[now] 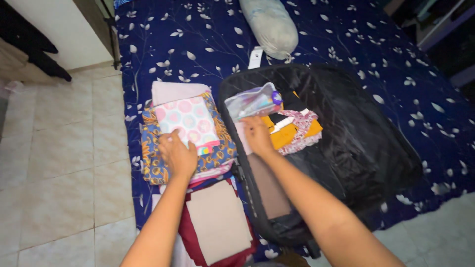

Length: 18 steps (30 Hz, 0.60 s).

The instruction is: The person unpacks a suitcase on a bed, removes folded clothes and a toiletry bag, and places them on the bed. They then close the suitcase and transfer the items into a wardrobe.

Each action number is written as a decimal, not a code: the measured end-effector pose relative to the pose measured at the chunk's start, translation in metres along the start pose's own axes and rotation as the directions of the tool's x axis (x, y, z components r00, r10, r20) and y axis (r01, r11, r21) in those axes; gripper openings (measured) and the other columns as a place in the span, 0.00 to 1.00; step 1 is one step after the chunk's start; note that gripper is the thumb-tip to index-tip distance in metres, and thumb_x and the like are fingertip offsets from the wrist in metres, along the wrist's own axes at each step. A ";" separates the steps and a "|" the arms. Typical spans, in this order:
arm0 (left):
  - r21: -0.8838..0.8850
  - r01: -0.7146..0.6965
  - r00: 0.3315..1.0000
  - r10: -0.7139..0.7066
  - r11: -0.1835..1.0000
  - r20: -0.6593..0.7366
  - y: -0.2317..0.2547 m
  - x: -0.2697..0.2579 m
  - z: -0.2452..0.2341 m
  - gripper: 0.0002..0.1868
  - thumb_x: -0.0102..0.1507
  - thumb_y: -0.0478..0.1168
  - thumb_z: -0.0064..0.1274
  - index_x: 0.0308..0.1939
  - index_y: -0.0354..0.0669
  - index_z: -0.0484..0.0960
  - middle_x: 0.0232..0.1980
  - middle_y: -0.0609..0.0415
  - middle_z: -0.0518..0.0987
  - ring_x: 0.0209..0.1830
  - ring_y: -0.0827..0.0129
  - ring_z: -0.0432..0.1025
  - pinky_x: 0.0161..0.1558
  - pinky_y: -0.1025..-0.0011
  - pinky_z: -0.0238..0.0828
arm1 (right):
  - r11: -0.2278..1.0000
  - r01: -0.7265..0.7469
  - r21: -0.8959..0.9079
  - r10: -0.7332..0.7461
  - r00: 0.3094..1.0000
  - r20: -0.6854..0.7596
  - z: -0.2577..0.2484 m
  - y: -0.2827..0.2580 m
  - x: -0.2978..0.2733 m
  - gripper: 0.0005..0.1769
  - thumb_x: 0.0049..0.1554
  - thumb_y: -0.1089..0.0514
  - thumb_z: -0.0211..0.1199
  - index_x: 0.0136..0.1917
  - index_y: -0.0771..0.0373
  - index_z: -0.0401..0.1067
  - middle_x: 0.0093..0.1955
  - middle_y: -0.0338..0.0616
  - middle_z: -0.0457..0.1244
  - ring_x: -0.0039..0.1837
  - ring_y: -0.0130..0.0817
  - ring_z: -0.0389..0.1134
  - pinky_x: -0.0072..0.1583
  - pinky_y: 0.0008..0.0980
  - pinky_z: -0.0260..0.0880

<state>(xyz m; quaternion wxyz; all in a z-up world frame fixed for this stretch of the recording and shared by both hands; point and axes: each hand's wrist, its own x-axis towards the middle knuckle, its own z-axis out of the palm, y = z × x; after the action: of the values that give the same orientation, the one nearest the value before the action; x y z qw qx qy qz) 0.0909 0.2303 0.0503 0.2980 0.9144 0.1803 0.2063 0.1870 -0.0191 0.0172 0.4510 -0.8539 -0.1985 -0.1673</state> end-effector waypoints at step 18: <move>0.321 0.446 0.608 -0.546 0.836 0.576 0.106 -0.168 0.231 0.35 0.58 0.52 0.57 0.64 0.35 0.73 0.71 0.36 0.69 0.75 0.44 0.60 0.73 0.53 0.57 | 0.505 -0.850 -0.148 0.755 0.352 0.553 -0.084 0.259 -0.232 0.11 0.54 0.52 0.66 0.45 0.60 0.79 0.35 0.40 0.69 0.34 0.31 0.67 0.37 0.33 0.69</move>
<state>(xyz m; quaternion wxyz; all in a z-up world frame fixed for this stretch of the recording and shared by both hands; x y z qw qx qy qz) 0.0822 -0.0346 -0.0997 0.3196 0.8599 0.3270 -0.2268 0.1045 -0.2656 -0.2276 0.4641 -0.8071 0.1123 0.3473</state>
